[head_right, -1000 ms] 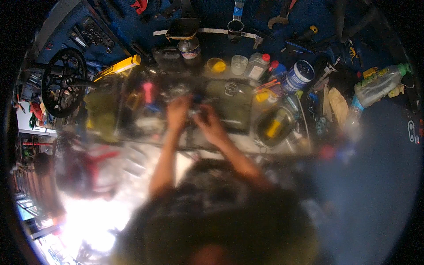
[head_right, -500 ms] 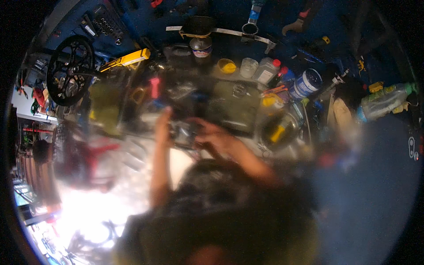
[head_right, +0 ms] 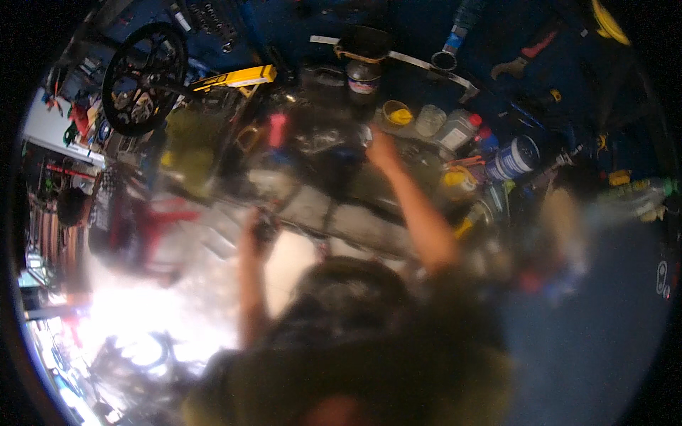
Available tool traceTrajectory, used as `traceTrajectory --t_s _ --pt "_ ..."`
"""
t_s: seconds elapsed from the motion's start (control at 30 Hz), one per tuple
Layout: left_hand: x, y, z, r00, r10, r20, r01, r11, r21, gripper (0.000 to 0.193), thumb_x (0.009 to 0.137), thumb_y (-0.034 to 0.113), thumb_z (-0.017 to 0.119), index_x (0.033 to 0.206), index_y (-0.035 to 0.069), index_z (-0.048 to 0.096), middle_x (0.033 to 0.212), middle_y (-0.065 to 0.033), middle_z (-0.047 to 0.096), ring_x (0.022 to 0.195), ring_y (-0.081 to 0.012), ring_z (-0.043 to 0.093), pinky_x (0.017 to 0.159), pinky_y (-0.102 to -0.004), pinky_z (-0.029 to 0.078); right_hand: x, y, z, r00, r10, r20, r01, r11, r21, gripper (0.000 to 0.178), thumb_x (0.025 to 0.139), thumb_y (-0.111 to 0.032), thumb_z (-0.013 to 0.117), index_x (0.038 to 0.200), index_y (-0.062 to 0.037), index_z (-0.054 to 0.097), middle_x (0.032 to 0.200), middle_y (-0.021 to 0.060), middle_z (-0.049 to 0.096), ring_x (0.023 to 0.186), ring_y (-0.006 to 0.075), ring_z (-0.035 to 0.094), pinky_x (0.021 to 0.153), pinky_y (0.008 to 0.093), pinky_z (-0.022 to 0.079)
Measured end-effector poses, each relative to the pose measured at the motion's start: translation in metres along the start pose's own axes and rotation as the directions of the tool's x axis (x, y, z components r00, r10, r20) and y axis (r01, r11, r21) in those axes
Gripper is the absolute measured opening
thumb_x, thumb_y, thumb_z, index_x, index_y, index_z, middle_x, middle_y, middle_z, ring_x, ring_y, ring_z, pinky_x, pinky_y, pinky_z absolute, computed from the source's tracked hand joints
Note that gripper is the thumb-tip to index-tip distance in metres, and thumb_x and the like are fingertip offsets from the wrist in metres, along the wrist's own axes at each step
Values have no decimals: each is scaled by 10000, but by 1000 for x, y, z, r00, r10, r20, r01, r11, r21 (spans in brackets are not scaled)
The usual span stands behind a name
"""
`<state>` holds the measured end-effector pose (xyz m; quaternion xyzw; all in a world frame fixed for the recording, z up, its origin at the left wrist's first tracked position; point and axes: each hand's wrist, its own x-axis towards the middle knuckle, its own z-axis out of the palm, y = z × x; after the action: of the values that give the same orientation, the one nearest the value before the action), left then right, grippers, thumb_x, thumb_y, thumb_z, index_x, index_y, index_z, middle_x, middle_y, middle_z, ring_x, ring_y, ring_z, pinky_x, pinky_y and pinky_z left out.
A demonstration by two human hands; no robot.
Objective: The person assembles small mechanical parts on a cluttered workbench. They repeatedly pick up, align, and fit cylindrical and ring-shaped components together, occasionally using a small tool to adjust or tighten the assembly.
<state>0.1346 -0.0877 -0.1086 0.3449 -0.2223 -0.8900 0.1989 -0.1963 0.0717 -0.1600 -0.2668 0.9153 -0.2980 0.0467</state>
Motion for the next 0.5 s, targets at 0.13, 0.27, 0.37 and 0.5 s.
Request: traceTrajectory --t_s 0.13,0.27,0.37,0.5 --pt "-9 -11 -26 993 110 48 -110 994 -5 195 920 171 597 1045 29 551 914 -161 652 805 -284 675 712 -381 588 15 -12 2 999 38 -25 -39 998 -44 433 794 -73 598 1225 -97 571 990 156 676 931 329 642 819 433 492" --pt "-19 2 -41 968 248 23 -248 969 -21 170 927 114 565 1065 23 531 948 -136 631 866 -300 671 731 -378 588 4 -69 -5 949 -290 -121 269 949 -162 363 829 -163 642 1182 -107 583 1075 125 623 1024 331 572 893 418 465" --pt "-23 19 -48 947 312 -69 -317 945 -76 162 932 90 551 1073 16 523 981 -97 591 916 -306 653 764 -374 578 -9 -120 6 868 -497 -16 496 867 -47 403 819 -218 686 1195 -118 583 996 111 642 993 310 581 867 406 473" --pt "-23 52 -56 891 437 -119 -452 876 -169 161 943 117 560 1076 31 529 982 -83 607 915 -287 645 807 -350 557 -34 -210 42 752 -645 138 546 725 419 402 828 -282 717 1160 -91 596 780 66 651 710 237 634 649 365 504"
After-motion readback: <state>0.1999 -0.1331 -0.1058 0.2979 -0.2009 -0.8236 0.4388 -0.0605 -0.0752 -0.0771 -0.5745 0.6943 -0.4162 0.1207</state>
